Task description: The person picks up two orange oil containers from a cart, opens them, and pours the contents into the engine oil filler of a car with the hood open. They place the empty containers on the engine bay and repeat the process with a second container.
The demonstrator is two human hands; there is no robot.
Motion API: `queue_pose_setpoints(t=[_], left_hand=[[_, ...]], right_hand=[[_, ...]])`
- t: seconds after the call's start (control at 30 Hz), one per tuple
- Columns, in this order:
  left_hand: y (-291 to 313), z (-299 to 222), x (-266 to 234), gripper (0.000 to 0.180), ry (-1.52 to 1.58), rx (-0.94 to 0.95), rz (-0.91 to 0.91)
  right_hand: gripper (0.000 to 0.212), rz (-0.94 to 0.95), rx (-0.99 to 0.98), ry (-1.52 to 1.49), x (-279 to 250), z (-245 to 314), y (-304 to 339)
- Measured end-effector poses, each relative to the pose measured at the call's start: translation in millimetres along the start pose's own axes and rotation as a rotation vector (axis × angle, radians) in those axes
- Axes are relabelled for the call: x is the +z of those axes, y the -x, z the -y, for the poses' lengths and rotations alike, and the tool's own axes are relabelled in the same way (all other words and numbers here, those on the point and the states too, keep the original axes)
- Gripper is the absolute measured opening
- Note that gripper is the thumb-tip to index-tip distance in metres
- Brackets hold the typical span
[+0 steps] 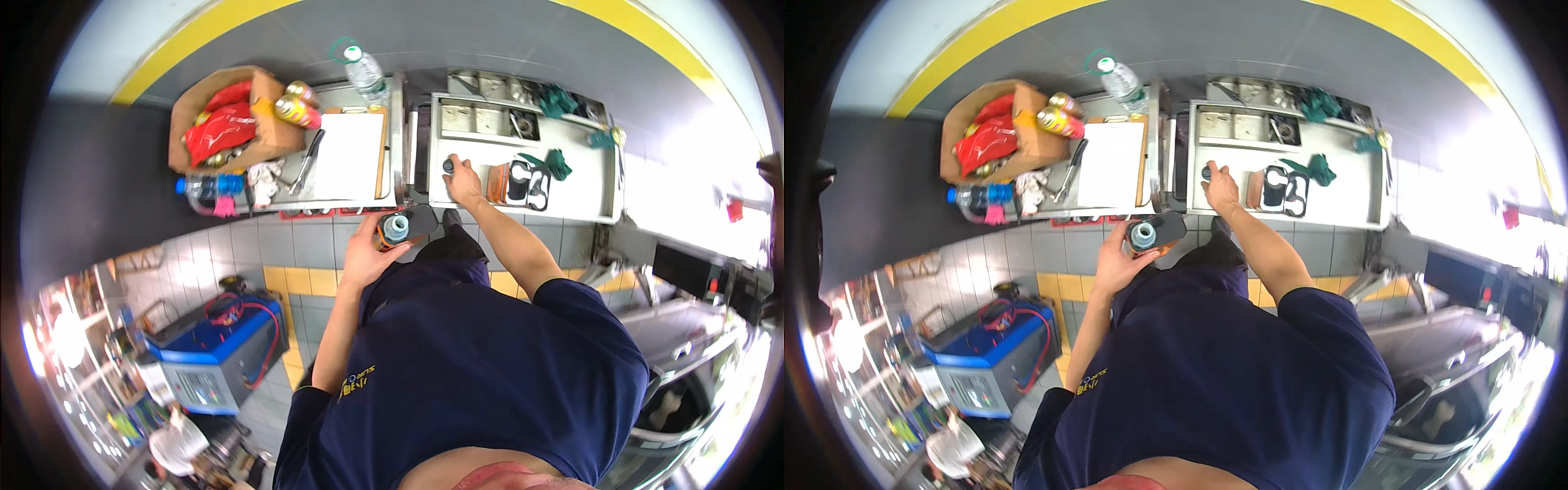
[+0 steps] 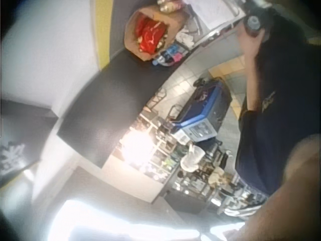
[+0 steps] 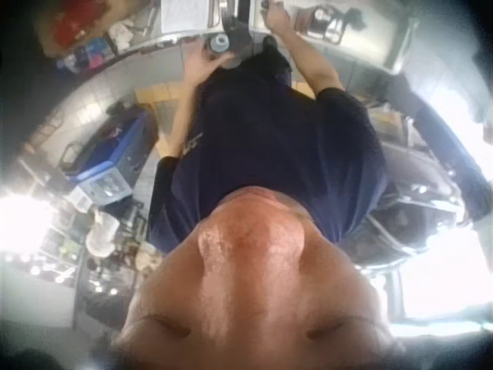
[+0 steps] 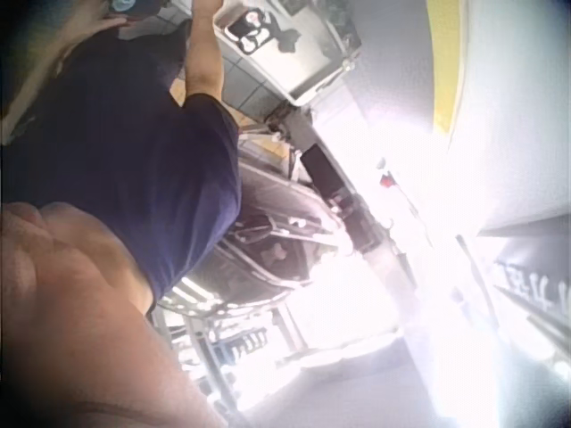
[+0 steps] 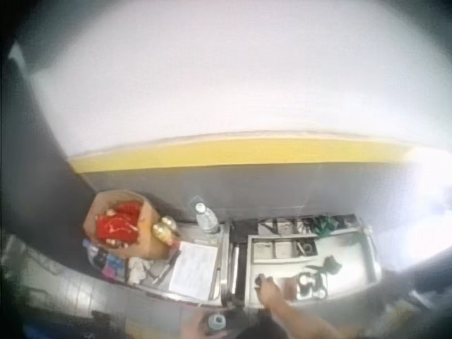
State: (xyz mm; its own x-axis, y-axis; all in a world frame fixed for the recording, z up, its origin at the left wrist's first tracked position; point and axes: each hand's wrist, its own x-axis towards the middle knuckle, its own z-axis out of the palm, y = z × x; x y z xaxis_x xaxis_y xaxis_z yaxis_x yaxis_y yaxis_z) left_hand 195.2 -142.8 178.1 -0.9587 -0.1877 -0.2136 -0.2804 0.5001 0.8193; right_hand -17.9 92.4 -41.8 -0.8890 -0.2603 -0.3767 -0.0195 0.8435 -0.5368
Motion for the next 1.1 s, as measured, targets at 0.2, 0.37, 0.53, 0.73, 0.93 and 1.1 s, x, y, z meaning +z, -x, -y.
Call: queue_pose_setpoints(t=[0.2,0.37,0.53,0.73,0.93,1.1], left_hand=[[5,-21,49,0.075,0.034,-0.079,-0.179],[13,-36,68,0.072,0.076,-0.130,-0.289],[18,-48,75,0.073,0.040,-0.171,-0.363],[22,-65,79,0.071,-0.006,-0.214,-0.381],[23,-101,79,0.069,-0.139,-0.113,-0.423],[26,-124,75,0.069,-0.211,-0.101,-0.432]], right_hand=[[0.054,-0.015,-0.138,-0.012,2,-21,-15],[0.051,-0.129,-0.180,-0.105,0,-24,0],[0.052,-0.128,-0.154,-0.339,-42,2,31],[0.047,0.073,-0.412,-0.625,-150,41,99],[0.041,0.408,-0.508,-0.692,-219,72,128],[0.030,0.527,-0.487,-0.813,-240,77,130]])
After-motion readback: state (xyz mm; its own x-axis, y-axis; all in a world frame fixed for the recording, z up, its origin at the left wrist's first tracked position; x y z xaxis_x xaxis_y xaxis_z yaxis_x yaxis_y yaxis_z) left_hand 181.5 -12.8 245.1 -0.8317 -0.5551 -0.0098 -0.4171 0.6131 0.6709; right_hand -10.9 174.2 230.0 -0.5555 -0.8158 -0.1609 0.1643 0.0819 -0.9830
